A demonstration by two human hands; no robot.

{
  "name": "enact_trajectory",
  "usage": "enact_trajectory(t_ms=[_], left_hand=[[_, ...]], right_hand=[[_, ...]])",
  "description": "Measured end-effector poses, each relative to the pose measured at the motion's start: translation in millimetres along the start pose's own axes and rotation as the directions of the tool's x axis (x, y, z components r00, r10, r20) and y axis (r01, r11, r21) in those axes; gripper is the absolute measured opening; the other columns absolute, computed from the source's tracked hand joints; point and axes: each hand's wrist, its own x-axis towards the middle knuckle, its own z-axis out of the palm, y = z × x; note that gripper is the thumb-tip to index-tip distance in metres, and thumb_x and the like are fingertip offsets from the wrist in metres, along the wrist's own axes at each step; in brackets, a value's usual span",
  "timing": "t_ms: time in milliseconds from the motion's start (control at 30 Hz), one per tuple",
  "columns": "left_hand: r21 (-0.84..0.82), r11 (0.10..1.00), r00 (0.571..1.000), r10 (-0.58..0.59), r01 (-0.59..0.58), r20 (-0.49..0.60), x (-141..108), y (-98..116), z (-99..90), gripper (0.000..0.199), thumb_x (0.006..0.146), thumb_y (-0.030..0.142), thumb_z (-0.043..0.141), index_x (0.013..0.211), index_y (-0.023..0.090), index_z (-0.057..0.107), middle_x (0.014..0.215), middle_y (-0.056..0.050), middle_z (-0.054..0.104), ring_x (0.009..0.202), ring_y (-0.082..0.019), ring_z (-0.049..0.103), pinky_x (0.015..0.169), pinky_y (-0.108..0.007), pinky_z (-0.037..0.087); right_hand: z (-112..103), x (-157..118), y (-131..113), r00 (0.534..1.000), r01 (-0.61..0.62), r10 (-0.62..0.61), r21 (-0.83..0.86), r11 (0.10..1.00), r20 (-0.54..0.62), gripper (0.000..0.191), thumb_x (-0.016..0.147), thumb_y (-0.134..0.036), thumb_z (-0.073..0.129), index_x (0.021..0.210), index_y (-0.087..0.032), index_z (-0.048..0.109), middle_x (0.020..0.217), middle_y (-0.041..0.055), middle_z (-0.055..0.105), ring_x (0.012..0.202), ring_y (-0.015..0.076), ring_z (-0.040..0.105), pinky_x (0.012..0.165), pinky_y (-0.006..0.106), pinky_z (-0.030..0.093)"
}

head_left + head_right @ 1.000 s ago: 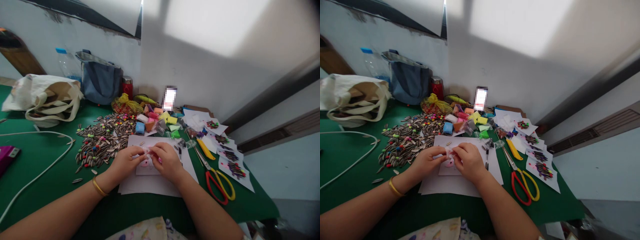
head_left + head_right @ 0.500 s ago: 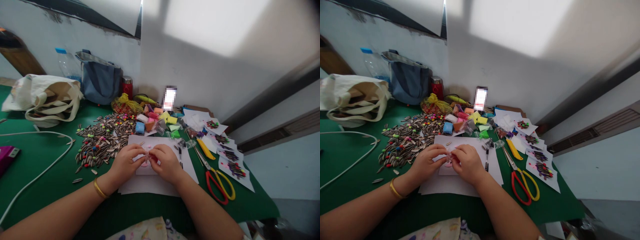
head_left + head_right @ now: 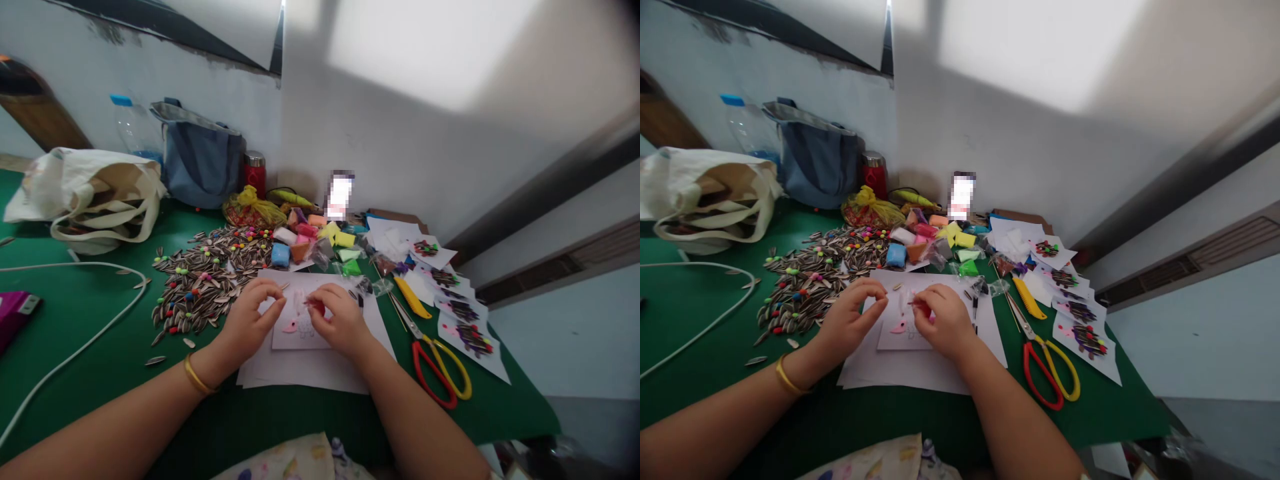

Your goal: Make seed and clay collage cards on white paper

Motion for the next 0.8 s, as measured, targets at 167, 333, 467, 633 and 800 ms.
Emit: enact_trajectory(t_ms=[167, 333, 467, 633, 800], left_hand=[[-0.31, 0.896, 0.948, -0.307, 0.318, 0.084, 4.4, -2.2, -2.2, 0.024, 0.085, 0.042, 0.064, 0.089, 0.019, 0.071, 0.079, -0.003, 0.068, 0.077, -0.019, 0.063, 0.074, -0.032, 0.052], [-0.565, 0.682, 0.876, -0.447, 0.464, 0.179, 3.8, -7.2, 4.0, 0.026, 0.073, 0.037, 0.079, 0.089, 0.019, 0.069, 0.086, -0.003, 0.071, 0.08, -0.017, 0.065, 0.074, -0.029, 0.053], [-0.585, 0.673, 0.879, -0.446, 0.453, 0.168, 4.2, -10.3, 5.7, 0.025, 0.07, 0.033, 0.08, 0.086, 0.019, 0.066, 0.086, -0.002, 0.069, 0.081, -0.016, 0.064, 0.075, -0.028, 0.052], [-0.469, 0.763, 0.895, -0.405, 0.444, 0.188, 6.3, -3.6, -0.7, 0.024, 0.085, 0.041, 0.064, 0.077, 0.018, 0.062, 0.073, 0.0, 0.062, 0.069, -0.013, 0.058, 0.067, -0.026, 0.049], [-0.366, 0.826, 0.902, -0.373, 0.429, 0.217, 6.4, 1.5, -4.1, 0.033, 0.09, 0.045, 0.055, 0.074, 0.018, 0.064, 0.072, -0.002, 0.064, 0.07, -0.016, 0.06, 0.069, -0.029, 0.051]], right_hand=[[-3.7, 1.2, 12.5, 0.998, -0.05, 0.05, 0.006, 0.999, -0.031, 0.013, 0.087, -0.018, 0.056, 0.094, -0.021, 0.067, 0.088, 0.0054, 0.063, 0.087, 0.0201, 0.059, 0.08, 0.034, 0.049], [-4.5, -0.1, 26.1, 0.995, -0.082, 0.082, 0.003, 0.997, -0.053, 0.014, 0.086, -0.02, 0.057, 0.095, -0.021, 0.068, 0.092, 0.0063, 0.065, 0.088, 0.0202, 0.061, 0.081, 0.034, 0.049], [-5.9, -0.9, 33.3, 0.991, -0.099, 0.098, -0.007, 0.995, -0.089, 0.015, 0.086, -0.02, 0.058, 0.096, -0.021, 0.069, 0.096, 0.0066, 0.065, 0.091, 0.0205, 0.062, 0.085, 0.035, 0.05], [-12.3, -0.4, 37.5, 0.982, -0.141, 0.136, -0.031, 0.99, -0.128, 0.015, 0.086, -0.02, 0.057, 0.095, -0.021, 0.069, 0.097, 0.0068, 0.065, 0.093, 0.0207, 0.062, 0.086, 0.035, 0.05], [-16.9, 0.0, 43.1, 0.972, -0.195, 0.176, -0.118, 0.974, -0.154, 0.016, 0.087, -0.021, 0.056, 0.096, -0.02, 0.07, 0.095, 0.0067, 0.066, 0.091, 0.0214, 0.062, 0.085, 0.035, 0.05]])
